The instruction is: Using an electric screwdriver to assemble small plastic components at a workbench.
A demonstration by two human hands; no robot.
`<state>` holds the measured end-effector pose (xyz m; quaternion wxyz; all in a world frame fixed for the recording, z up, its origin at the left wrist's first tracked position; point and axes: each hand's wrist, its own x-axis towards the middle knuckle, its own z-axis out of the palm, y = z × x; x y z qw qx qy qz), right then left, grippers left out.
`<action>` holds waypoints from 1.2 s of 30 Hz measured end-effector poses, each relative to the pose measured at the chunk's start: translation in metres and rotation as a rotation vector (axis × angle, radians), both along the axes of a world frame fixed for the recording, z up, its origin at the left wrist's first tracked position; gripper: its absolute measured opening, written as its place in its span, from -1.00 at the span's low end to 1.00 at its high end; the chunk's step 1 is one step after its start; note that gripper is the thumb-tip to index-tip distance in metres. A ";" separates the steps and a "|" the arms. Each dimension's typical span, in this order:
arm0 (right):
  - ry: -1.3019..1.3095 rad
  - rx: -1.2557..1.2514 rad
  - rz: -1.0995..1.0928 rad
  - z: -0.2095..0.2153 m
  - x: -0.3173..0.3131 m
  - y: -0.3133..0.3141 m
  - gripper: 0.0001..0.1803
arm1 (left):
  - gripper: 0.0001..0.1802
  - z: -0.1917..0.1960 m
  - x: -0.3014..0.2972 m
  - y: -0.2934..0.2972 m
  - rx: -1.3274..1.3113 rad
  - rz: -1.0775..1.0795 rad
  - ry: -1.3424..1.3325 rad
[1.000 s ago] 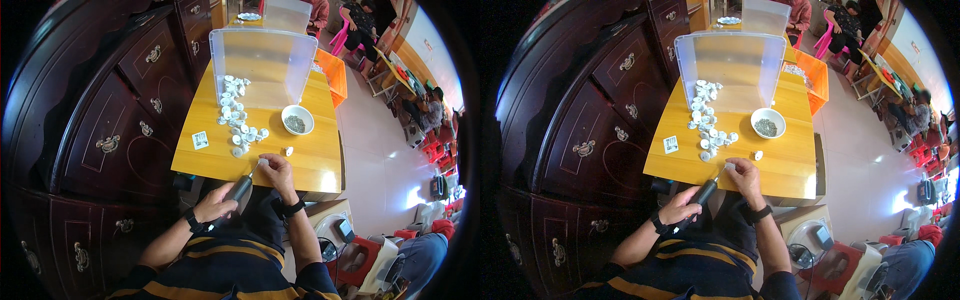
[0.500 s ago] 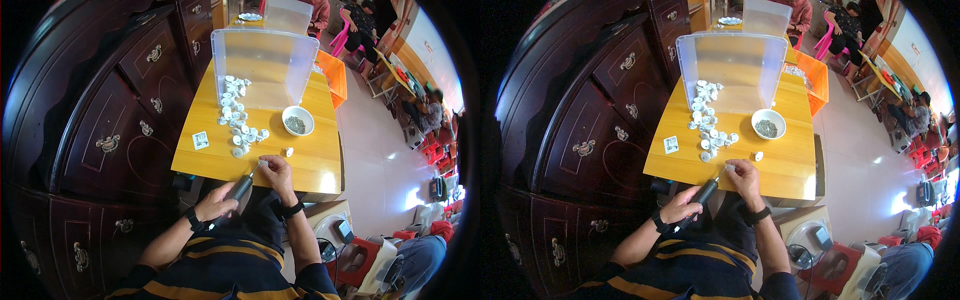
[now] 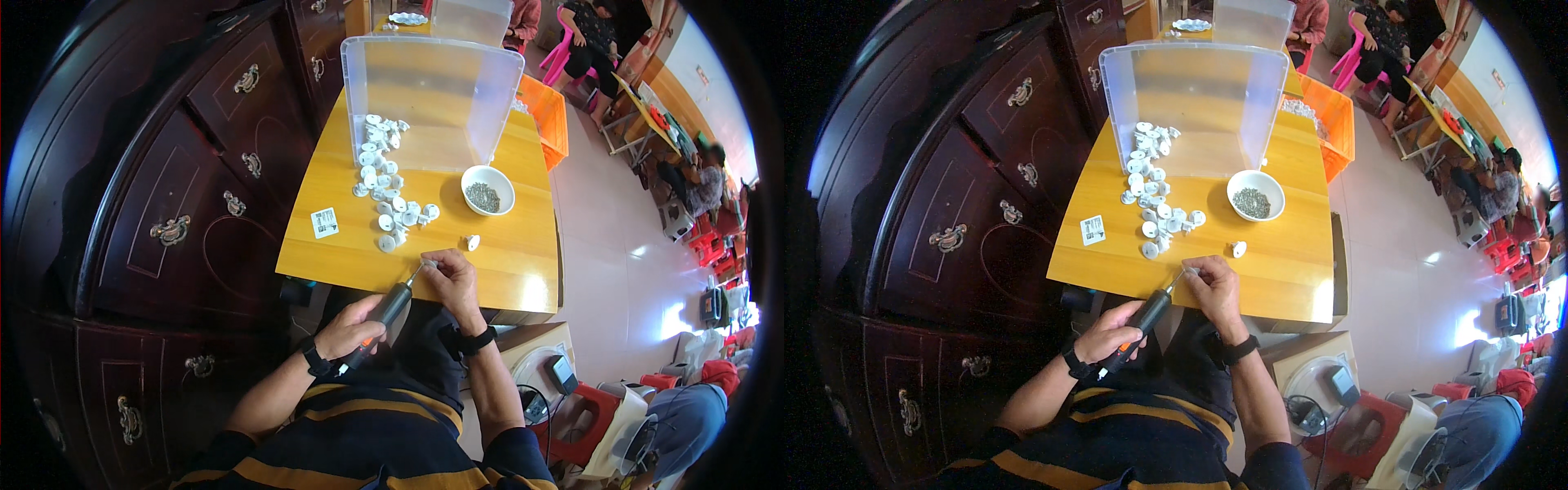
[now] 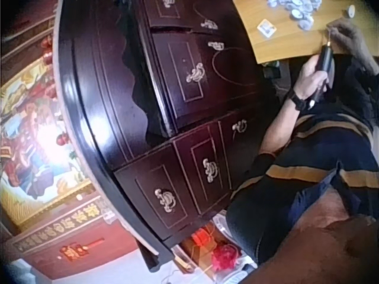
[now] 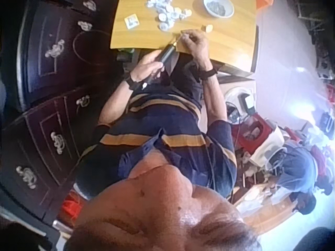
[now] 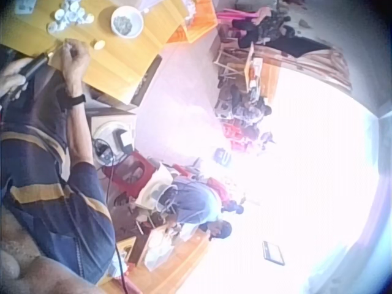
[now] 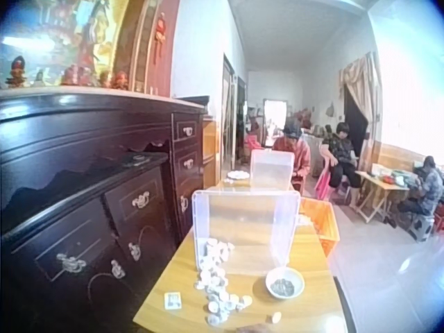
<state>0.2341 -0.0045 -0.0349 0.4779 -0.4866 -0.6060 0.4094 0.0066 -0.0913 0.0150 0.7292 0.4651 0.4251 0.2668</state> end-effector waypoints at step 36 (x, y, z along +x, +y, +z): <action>0.055 -0.015 -0.015 -0.005 0.001 0.001 -0.79 | -0.38 0.008 0.003 0.010 0.003 -0.023 0.020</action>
